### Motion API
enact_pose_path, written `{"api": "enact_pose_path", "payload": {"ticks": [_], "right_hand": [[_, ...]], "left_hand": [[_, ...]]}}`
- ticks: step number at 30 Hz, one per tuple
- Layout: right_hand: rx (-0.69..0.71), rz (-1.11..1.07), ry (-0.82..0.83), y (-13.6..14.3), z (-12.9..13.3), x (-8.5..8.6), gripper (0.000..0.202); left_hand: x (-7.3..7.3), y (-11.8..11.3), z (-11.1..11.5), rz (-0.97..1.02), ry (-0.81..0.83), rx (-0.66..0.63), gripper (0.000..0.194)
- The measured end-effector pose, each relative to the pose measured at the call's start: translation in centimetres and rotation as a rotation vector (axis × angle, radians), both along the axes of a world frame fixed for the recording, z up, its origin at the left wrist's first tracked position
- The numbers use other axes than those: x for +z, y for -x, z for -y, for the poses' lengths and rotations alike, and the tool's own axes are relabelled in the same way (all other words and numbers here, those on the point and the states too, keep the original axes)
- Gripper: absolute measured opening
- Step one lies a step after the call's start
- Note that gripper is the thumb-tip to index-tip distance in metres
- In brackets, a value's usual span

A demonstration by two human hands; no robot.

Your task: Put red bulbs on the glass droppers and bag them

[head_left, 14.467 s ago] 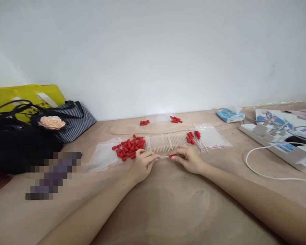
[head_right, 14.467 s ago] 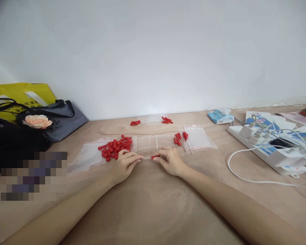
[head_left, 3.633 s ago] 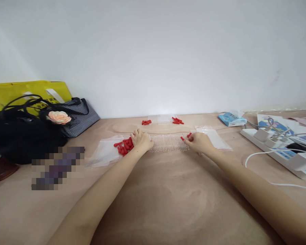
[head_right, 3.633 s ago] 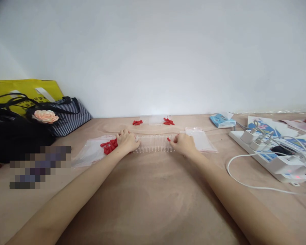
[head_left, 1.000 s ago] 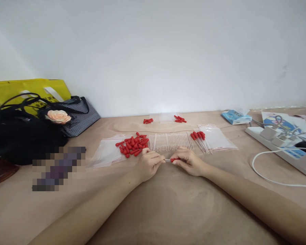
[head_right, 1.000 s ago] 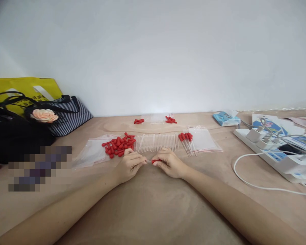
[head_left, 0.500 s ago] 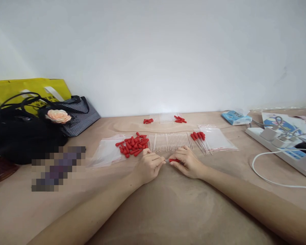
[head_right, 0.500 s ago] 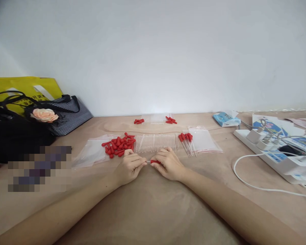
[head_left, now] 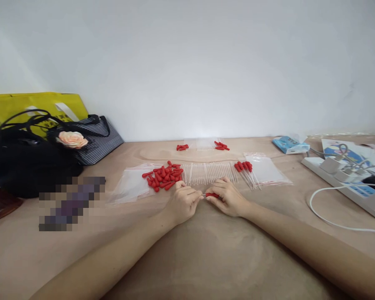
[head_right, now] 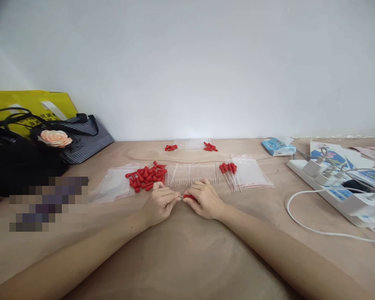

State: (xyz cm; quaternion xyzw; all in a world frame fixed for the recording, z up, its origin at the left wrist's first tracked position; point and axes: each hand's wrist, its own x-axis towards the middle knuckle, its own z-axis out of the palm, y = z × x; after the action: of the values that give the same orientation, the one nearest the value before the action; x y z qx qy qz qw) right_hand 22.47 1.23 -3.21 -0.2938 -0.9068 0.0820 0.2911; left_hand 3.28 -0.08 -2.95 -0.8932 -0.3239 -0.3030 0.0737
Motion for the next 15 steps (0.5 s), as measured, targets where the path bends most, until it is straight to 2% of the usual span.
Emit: {"api": "enact_pose_path", "payload": {"ticks": [7,11,15], "right_hand": [[-0.009,-0.139,0.099,-0.8,-0.4,-0.1,0.015],[-0.047,-0.153,0.052,-1.2,-0.5,-0.4,0.017],[-0.021,-0.105,-0.033,-1.1,-0.5,-0.3,0.017]], "left_hand": [[0.1,0.1,-0.1,0.104,0.023,-0.015,0.018],[0.0,0.3,-0.3,0.106,0.007,-0.002,0.020],[-0.1,0.3,-0.3,0.060,0.008,0.004,0.025]]}}
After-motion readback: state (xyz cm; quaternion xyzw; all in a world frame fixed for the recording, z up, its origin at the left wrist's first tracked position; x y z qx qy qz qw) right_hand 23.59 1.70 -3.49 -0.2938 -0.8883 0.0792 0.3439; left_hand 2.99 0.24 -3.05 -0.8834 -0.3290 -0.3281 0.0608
